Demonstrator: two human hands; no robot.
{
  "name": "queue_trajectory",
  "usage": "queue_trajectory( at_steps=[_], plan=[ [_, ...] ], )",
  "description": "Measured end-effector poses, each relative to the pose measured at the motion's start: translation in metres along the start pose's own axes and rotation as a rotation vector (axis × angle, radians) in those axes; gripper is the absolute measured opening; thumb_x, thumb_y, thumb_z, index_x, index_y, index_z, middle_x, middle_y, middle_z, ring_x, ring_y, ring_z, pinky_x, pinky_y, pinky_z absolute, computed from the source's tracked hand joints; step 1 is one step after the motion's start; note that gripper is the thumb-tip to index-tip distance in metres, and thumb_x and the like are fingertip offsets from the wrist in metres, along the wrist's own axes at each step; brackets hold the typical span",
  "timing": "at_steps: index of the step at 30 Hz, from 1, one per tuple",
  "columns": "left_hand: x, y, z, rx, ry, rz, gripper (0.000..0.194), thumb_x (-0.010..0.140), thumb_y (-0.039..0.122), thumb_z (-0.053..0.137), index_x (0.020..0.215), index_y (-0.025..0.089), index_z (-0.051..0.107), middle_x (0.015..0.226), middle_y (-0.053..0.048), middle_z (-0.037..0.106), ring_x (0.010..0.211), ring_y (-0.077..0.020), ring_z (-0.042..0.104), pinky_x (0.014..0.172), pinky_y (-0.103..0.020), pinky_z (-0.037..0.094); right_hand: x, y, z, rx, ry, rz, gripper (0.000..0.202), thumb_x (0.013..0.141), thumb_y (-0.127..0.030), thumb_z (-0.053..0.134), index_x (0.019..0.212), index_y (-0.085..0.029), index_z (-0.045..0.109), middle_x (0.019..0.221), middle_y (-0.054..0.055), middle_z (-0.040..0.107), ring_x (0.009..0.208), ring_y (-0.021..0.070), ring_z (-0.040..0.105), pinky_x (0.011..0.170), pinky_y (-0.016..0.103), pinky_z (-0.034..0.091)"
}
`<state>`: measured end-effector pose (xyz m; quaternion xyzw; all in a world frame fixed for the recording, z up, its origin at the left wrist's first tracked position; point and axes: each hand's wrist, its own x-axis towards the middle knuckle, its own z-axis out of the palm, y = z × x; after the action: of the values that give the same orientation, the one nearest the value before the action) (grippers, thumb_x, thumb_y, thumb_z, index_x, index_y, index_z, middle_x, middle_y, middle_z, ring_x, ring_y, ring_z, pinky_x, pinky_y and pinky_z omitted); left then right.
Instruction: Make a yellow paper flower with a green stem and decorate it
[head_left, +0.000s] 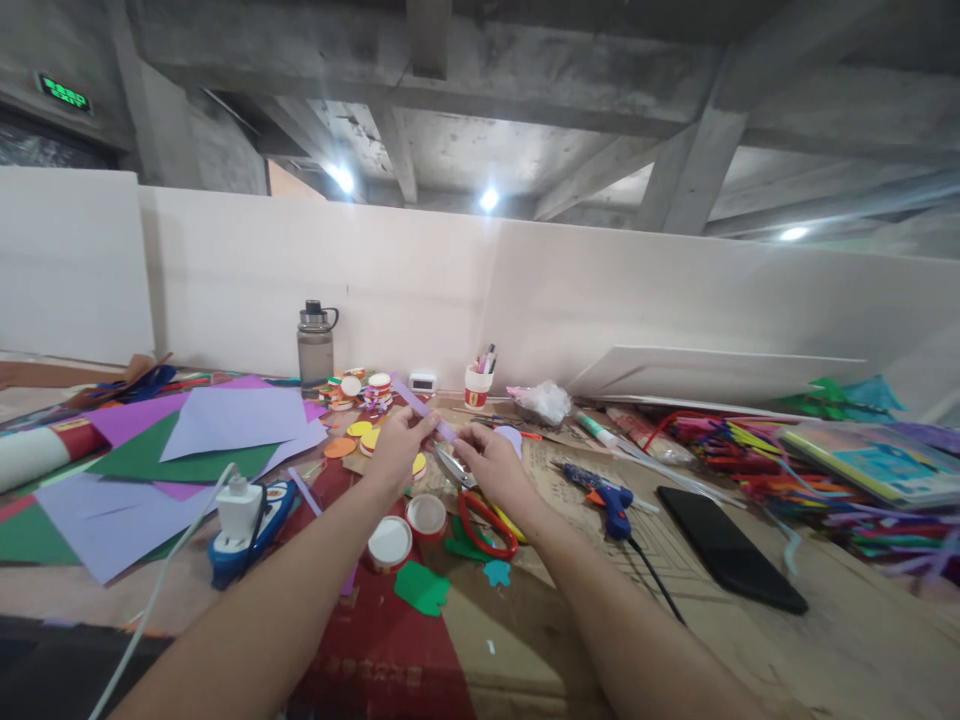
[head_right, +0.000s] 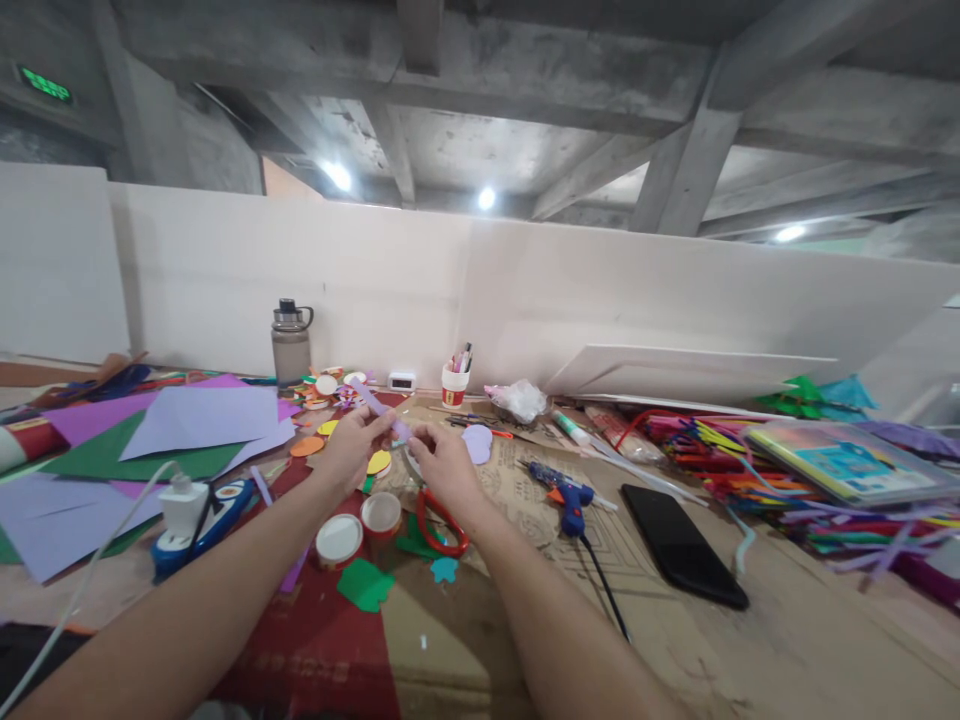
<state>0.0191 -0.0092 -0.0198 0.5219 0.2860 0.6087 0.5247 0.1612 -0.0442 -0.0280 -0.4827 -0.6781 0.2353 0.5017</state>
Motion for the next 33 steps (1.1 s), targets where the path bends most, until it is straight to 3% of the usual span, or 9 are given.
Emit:
queue_trajectory(
  at_steps=[4, 7, 9, 11, 13, 15, 17, 20, 33],
  plan=[
    [0.003, 0.0, -0.003, -0.093, 0.089, -0.064, 0.033, 0.06, 0.036, 0.08, 0.072, 0.015, 0.058, 0.064, 0.0, 0.06, 0.058, -0.0108, 0.056, 0.053, -0.022, 0.04, 0.0, 0.001, -0.001, 0.089, 0.017, 0.068, 0.023, 0.08, -0.028, 0.053, 0.101, -0.02, 0.055, 0.061, -0.004, 0.058, 0.054, 0.0142, 0.051, 0.054, 0.026, 0.039],
    [0.009, -0.005, -0.01, -0.05, 0.213, -0.085, 0.033, 0.063, 0.033, 0.076, 0.083, 0.016, 0.057, 0.077, -0.002, 0.061, 0.065, -0.0122, 0.059, 0.057, -0.023, 0.042, 0.001, 0.001, -0.004, 0.08, 0.025, 0.084, 0.022, 0.081, -0.028, 0.052, 0.102, -0.02, 0.055, 0.06, -0.005, 0.057, 0.051, 0.0134, 0.049, 0.052, 0.025, 0.038],
    [0.013, -0.007, -0.017, 0.133, 0.367, -0.015, 0.033, 0.067, 0.03, 0.073, 0.093, 0.017, 0.055, 0.091, -0.005, 0.062, 0.078, -0.0154, 0.061, 0.067, -0.028, 0.047, 0.001, 0.001, -0.007, 0.02, 0.03, 0.076, 0.017, 0.082, -0.028, 0.051, 0.095, -0.02, 0.058, 0.062, -0.003, 0.058, 0.053, 0.0138, 0.051, 0.053, 0.026, 0.038],
    [0.015, -0.006, -0.021, 0.431, 0.463, 0.163, 0.032, 0.072, 0.027, 0.07, 0.099, 0.018, 0.055, 0.102, -0.008, 0.06, 0.094, -0.0194, 0.059, 0.083, -0.035, 0.047, 0.002, 0.0, -0.009, -0.06, 0.043, 0.05, 0.014, 0.082, -0.026, 0.051, 0.09, -0.02, 0.06, 0.064, -0.001, 0.06, 0.059, 0.0148, 0.054, 0.056, 0.026, 0.039],
    [0.013, -0.002, -0.02, 0.72, 0.369, 0.392, 0.023, 0.079, 0.026, 0.064, 0.1, 0.019, 0.057, 0.107, -0.009, 0.061, 0.105, -0.0222, 0.055, 0.095, -0.04, 0.042, 0.001, -0.001, -0.009, -0.119, 0.049, 0.018, 0.013, 0.081, -0.024, 0.051, 0.087, -0.02, 0.063, 0.065, 0.0, 0.061, 0.063, 0.0156, 0.056, 0.06, 0.027, 0.04],
    [0.008, 0.001, -0.017, 0.912, 0.108, 0.562, 0.015, 0.087, 0.026, 0.055, 0.098, 0.02, 0.061, 0.108, -0.008, 0.064, 0.109, -0.0229, 0.055, 0.101, -0.042, 0.038, 0.001, -0.001, -0.009, -0.142, 0.028, -0.015, 0.014, 0.081, -0.023, 0.051, 0.084, -0.02, 0.064, 0.066, 0.001, 0.062, 0.064, 0.0158, 0.056, 0.063, 0.027, 0.04],
    [0.002, 0.001, -0.012, 1.016, -0.135, 0.6, 0.02, 0.092, 0.028, 0.047, 0.102, 0.021, 0.063, 0.111, -0.008, 0.066, 0.113, -0.023, 0.055, 0.103, -0.043, 0.035, 0.001, -0.001, -0.008, -0.138, -0.003, -0.05, 0.016, 0.082, -0.023, 0.049, 0.08, -0.02, 0.065, 0.068, 0.001, 0.063, 0.066, 0.0159, 0.057, 0.065, 0.028, 0.041],
    [-0.001, -0.003, -0.008, 1.055, -0.316, 0.534, 0.03, 0.097, 0.031, 0.037, 0.108, 0.021, 0.063, 0.112, -0.007, 0.068, 0.11, -0.0222, 0.057, 0.1, -0.041, 0.037, 0.001, -0.001, -0.006, -0.089, -0.026, -0.062, 0.017, 0.082, -0.025, 0.049, 0.078, -0.02, 0.065, 0.068, 0.001, 0.061, 0.064, 0.0152, 0.055, 0.063, 0.027, 0.042],
    [-0.003, 0.008, -0.011, 0.677, -0.412, 0.365, 0.043, 0.097, 0.045, 0.032, 0.089, 0.019, 0.065, 0.092, -0.004, 0.068, 0.087, -0.0177, 0.058, 0.082, -0.029, 0.044, 0.001, -0.018, -0.015, 0.28, -0.181, -0.022, 0.017, 0.079, -0.035, 0.059, 0.078, -0.019, 0.062, 0.063, -0.002, 0.056, 0.054, 0.0115, 0.048, 0.055, 0.026, 0.039]
  ],
)
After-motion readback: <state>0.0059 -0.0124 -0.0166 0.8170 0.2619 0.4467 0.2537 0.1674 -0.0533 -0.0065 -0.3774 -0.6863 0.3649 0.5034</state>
